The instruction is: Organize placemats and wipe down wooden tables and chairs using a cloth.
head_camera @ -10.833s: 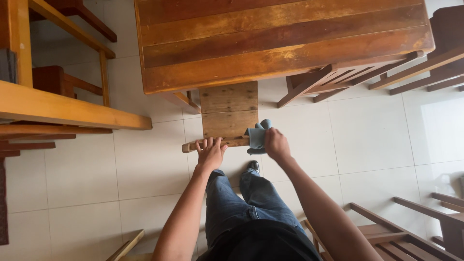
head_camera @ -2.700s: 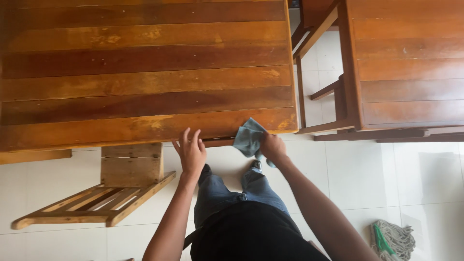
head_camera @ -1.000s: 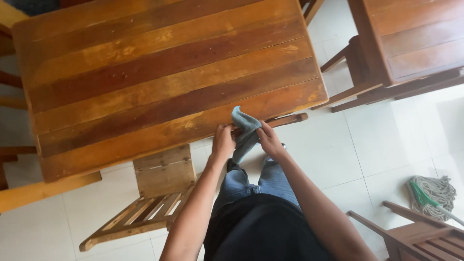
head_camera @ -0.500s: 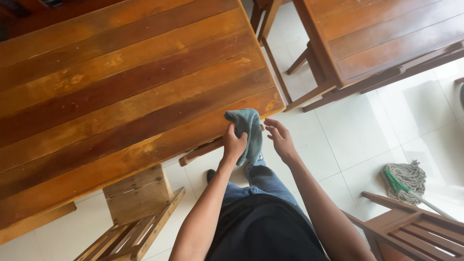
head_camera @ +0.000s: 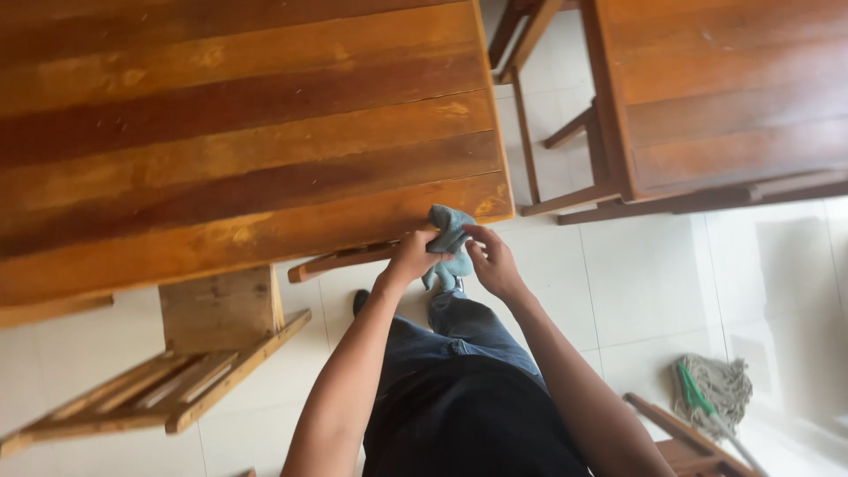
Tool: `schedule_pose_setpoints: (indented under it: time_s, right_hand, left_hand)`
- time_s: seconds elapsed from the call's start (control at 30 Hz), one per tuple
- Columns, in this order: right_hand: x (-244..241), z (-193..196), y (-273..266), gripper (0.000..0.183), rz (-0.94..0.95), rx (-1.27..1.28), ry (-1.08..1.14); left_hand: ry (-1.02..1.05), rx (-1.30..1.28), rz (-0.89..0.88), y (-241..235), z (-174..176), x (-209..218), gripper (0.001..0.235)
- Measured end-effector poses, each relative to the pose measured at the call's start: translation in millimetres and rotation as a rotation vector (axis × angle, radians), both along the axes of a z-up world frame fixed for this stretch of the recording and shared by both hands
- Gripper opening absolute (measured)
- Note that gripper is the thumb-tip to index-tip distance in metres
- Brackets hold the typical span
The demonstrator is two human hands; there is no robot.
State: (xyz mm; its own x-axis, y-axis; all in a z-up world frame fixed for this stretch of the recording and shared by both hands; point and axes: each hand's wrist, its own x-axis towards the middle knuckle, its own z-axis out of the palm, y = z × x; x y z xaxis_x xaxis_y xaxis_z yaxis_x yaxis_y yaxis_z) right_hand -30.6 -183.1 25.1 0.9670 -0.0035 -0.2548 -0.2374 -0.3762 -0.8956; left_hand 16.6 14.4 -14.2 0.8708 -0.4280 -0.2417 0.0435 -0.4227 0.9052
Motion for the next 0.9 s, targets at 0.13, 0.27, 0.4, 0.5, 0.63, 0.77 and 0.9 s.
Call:
schedule_pose_setpoints:
  time_s: [0.13,0.27,0.4,0.5,0.63,0.77,0.9]
  right_hand:
    - [11,25,17,0.034,0.102,-0.094,-0.129]
    - [20,69,61,0.054,0.31,-0.139,-0.3]
    - [22,56,106,0.06,0.422,-0.161,-0.372]
    - [29,11,131,0.042,0.311,-0.113,-0.168]
    - [28,-84,130,0.025,0.196,0.084,-0.053]
    - [31,-59,160,0.014,0.1,0.142,-0.037]
    - [23,-39,221,0.016,0.133,0.125,0.067]
  left_hand:
    - [0.011,-0.08,0.191,22,-5,-19,0.034]
    - [0.133,-0.299,0.394,49,-16,-41,0.029]
    - [0.238,-0.292,0.443,83,12,-48,0.04]
    - [0.04,-0.239,0.423,119,25,-50,0.038]
    - [-0.518,0.056,0.493,186,-2,-72,0.05]
    - [-0.37,0.227,0.701,247,-30,-88,0.044]
    - [-0.018,-0.032,0.73,277,-38,-102,0.038]
